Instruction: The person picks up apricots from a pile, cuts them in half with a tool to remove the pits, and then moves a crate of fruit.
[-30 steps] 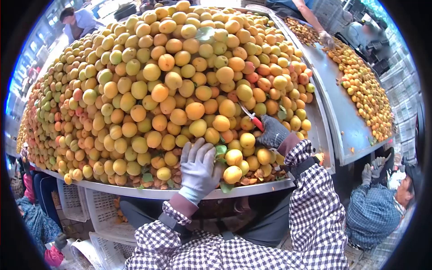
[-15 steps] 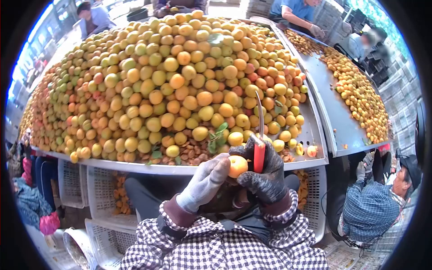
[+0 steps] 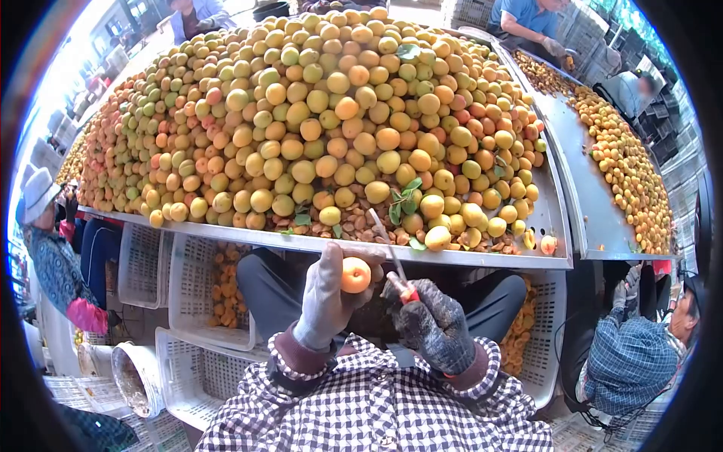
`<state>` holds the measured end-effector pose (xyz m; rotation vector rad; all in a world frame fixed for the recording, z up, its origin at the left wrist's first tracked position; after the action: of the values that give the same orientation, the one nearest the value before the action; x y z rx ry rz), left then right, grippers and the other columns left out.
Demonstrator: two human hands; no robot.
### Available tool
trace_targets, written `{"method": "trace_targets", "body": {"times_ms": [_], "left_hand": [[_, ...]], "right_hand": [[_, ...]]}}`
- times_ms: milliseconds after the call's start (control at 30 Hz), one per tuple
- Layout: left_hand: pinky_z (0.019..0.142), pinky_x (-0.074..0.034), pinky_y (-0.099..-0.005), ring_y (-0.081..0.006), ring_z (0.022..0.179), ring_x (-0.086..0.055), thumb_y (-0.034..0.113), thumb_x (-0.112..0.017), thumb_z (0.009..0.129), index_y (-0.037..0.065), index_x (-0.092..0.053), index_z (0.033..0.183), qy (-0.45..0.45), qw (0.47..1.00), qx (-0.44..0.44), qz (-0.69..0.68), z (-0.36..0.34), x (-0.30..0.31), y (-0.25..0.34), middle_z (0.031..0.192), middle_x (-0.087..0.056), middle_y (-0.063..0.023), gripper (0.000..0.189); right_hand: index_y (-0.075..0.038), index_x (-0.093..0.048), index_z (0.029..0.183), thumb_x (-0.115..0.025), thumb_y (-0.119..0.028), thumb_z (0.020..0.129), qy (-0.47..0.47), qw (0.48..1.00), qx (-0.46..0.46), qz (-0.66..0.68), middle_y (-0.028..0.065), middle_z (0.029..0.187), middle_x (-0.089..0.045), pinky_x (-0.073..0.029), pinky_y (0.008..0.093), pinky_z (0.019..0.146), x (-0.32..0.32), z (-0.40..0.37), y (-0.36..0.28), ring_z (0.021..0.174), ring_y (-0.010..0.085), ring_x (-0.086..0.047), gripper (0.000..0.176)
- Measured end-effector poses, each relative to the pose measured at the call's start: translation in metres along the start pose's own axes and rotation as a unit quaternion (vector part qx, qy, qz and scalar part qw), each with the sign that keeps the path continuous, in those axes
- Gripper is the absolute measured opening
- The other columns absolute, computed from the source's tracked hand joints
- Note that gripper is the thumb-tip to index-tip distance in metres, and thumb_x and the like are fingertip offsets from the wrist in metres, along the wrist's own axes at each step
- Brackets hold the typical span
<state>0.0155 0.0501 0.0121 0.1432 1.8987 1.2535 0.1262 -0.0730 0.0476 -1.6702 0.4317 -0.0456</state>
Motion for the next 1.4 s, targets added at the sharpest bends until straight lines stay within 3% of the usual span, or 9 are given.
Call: {"method": "trace_targets", "body": {"times_ms": [200, 367, 733, 867, 900, 933, 1000, 1100, 1400], "left_hand": [[0.041, -0.032, -0.0167, -0.0041, 0.046, -0.047, 0.063, -0.032, 0.094, -0.004, -0.066, 0.097, 0.077, 0.981, -0.042, 0.171, -0.004, -0.003, 0.014, 0.069, -0.063, -0.0050, 0.076], [0.056, -0.043, -0.0220, -0.0075, 0.057, -0.053, 0.052, -0.034, 0.099, -0.003, -0.064, 0.090, 0.048, 0.985, -0.048, 0.160, -0.005, 0.004, 0.012, 0.072, -0.062, -0.0056, 0.063], [0.063, -0.047, -0.0258, -0.0136, 0.062, -0.058, 0.051, -0.024, 0.100, -0.005, -0.063, 0.086, 0.086, 0.969, -0.100, 0.208, 0.003, 0.015, 0.007, 0.071, -0.063, -0.0083, 0.070], [0.059, -0.046, -0.0255, -0.0144, 0.060, -0.057, 0.058, -0.022, 0.098, -0.004, -0.062, 0.083, 0.074, 0.981, -0.079, 0.160, 0.013, 0.030, -0.001, 0.071, -0.063, -0.0093, 0.075], [0.059, -0.046, -0.0258, -0.0149, 0.060, -0.057, 0.061, -0.022, 0.096, -0.004, -0.062, 0.082, 0.064, 0.989, -0.056, 0.122, 0.016, 0.034, -0.004, 0.071, -0.063, -0.0101, 0.077], [0.059, -0.046, -0.0258, -0.0149, 0.060, -0.057, 0.061, -0.022, 0.096, -0.004, -0.062, 0.082, 0.064, 0.988, -0.057, 0.125, 0.019, 0.034, -0.005, 0.071, -0.063, -0.0101, 0.077], [0.057, -0.047, -0.0269, -0.0159, 0.058, -0.056, 0.065, -0.023, 0.094, -0.002, -0.062, 0.081, 0.019, 0.999, -0.047, -0.015, 0.027, 0.029, -0.004, 0.071, -0.063, -0.0106, 0.079], [0.051, -0.047, -0.0280, -0.0193, 0.055, -0.055, 0.072, -0.028, 0.089, 0.000, -0.061, 0.080, 0.101, 0.995, -0.009, -0.019, 0.029, 0.021, 0.006, 0.069, -0.060, -0.0120, 0.079], [0.048, -0.047, -0.0236, -0.0138, 0.051, -0.055, 0.065, -0.029, 0.093, -0.006, -0.053, 0.109, 0.162, 0.983, -0.091, 0.003, 0.027, 0.002, 0.009, 0.067, -0.058, -0.0088, 0.076]], "right_hand": [[-0.001, -0.052, 0.108, -0.058, -0.008, 0.093, -0.039, 0.998, -0.015, 0.049, 0.0033, 0.080, -0.059, -0.045, 0.0255, 0.060, -0.017, 0.002, 0.007, 0.067, 0.0094, -0.054, 0.018], [-0.003, -0.055, 0.106, -0.064, -0.009, 0.086, 0.047, 0.951, 0.135, -0.275, 0.0176, 0.076, -0.063, -0.050, 0.0362, 0.057, -0.025, 0.014, 0.009, 0.066, 0.0333, -0.065, 0.022], [-0.003, -0.059, 0.099, -0.063, -0.017, 0.084, 0.054, 0.826, 0.212, -0.519, 0.0132, 0.071, -0.057, -0.049, 0.0382, 0.046, -0.033, 0.030, 0.023, 0.054, 0.0304, -0.060, 0.021], [-0.002, -0.059, 0.105, -0.060, -0.018, 0.085, -0.005, 0.845, 0.266, -0.463, 0.0141, 0.077, -0.057, -0.048, 0.0354, 0.047, -0.035, 0.044, 0.023, 0.059, 0.0262, -0.058, 0.025], [-0.001, -0.058, 0.101, -0.058, -0.024, 0.089, -0.042, 0.985, 0.045, -0.164, 0.0087, 0.068, -0.055, -0.044, 0.0297, 0.043, -0.031, 0.050, 0.028, 0.051, 0.0196, -0.055, 0.025], [-0.001, -0.057, 0.097, -0.056, -0.030, 0.094, -0.073, 0.967, -0.183, 0.160, 0.0033, 0.060, -0.052, -0.040, 0.0241, 0.039, -0.036, 0.048, 0.033, 0.043, 0.0129, -0.052, 0.029], [0.002, -0.056, 0.097, -0.048, -0.041, 0.097, -0.152, 0.955, -0.190, 0.171, 0.0006, 0.061, -0.052, -0.036, 0.0188, 0.040, -0.039, 0.031, 0.016, 0.044, 0.0060, -0.046, 0.043], [0.001, -0.056, 0.108, -0.052, -0.018, 0.098, -0.078, 0.989, -0.077, 0.103, 0.0010, 0.077, -0.059, -0.044, 0.0230, 0.052, -0.024, 0.018, 0.017, 0.061, 0.0076, -0.053, 0.022], [-0.003, -0.051, 0.104, -0.068, -0.019, 0.085, 0.038, 0.938, 0.096, -0.331, 0.0172, 0.069, -0.060, -0.048, 0.0414, 0.049, -0.021, 0.013, 0.043, 0.060, 0.0372, -0.062, 0.030]]}}
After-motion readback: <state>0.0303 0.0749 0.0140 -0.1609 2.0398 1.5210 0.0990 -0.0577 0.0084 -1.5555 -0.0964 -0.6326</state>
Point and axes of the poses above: each hand's wrist, its own z-axis towards the middle knuckle, its own x-axis out of the back of the hand, y = z × x, the point moved 3 cm from there along z, towards the middle knuckle
